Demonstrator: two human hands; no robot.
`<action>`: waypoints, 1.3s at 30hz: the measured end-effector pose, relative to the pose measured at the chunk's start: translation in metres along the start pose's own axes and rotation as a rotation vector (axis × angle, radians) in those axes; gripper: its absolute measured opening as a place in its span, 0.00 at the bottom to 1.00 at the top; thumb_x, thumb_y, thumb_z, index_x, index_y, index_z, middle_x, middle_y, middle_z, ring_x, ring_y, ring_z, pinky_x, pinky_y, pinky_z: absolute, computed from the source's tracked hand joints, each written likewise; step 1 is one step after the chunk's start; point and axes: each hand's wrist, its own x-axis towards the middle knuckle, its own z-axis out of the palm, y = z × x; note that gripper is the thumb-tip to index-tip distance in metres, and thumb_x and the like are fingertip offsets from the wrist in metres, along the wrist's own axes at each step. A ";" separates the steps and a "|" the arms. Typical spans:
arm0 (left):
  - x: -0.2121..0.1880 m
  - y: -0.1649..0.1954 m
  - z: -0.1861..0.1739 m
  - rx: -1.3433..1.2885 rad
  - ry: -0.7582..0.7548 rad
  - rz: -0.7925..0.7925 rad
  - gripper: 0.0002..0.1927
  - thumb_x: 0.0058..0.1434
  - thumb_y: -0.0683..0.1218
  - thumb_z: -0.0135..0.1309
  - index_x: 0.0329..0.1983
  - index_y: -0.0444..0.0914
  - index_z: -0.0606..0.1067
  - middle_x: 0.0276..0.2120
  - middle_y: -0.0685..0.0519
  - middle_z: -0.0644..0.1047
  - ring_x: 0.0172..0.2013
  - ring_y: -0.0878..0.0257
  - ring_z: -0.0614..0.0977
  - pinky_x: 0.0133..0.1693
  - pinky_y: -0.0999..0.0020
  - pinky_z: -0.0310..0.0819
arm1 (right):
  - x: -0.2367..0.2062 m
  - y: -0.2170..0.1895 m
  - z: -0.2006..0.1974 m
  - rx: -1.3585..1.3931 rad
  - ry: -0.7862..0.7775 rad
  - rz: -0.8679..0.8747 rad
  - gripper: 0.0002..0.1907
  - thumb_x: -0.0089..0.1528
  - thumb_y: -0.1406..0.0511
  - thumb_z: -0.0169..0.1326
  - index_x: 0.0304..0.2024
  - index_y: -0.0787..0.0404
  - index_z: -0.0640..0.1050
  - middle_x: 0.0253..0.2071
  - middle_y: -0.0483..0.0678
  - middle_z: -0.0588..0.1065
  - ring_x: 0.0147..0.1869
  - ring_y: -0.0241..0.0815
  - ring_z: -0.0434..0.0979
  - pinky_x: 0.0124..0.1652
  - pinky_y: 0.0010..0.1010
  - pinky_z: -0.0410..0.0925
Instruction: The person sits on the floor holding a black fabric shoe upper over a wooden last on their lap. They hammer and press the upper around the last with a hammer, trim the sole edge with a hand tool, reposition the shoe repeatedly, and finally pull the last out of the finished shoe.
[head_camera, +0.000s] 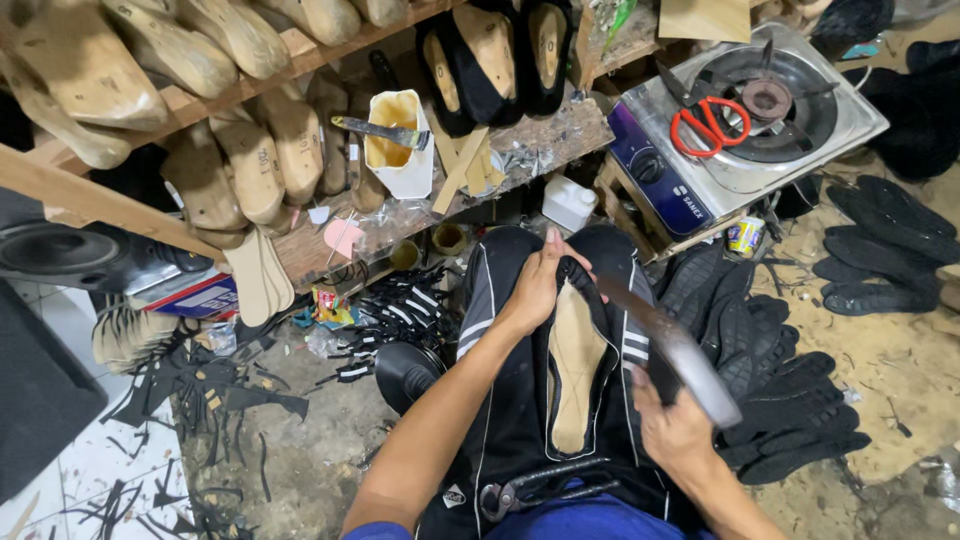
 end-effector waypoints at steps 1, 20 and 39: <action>0.000 -0.001 0.000 0.055 0.010 0.037 0.40 0.73 0.68 0.25 0.39 0.30 0.75 0.31 0.43 0.82 0.33 0.53 0.85 0.42 0.62 0.79 | 0.007 -0.004 0.000 -0.016 -0.006 -0.120 0.16 0.60 0.69 0.57 0.49 0.70 0.77 0.35 0.60 0.78 0.37 0.53 0.80 0.38 0.38 0.71; -0.008 0.006 0.000 -0.092 -0.032 0.062 0.39 0.75 0.66 0.22 0.39 0.29 0.72 0.29 0.38 0.81 0.32 0.49 0.86 0.40 0.58 0.82 | 0.010 0.004 -0.003 1.041 0.238 0.448 0.14 0.71 0.57 0.48 0.38 0.61 0.70 0.22 0.46 0.69 0.19 0.36 0.68 0.20 0.30 0.66; -0.003 -0.002 0.002 -0.067 -0.017 0.021 0.39 0.74 0.68 0.26 0.39 0.29 0.71 0.28 0.39 0.81 0.30 0.49 0.86 0.38 0.59 0.81 | 0.059 -0.031 -0.005 0.129 -0.032 -0.041 0.13 0.68 0.62 0.54 0.44 0.69 0.73 0.23 0.48 0.74 0.26 0.33 0.72 0.27 0.26 0.65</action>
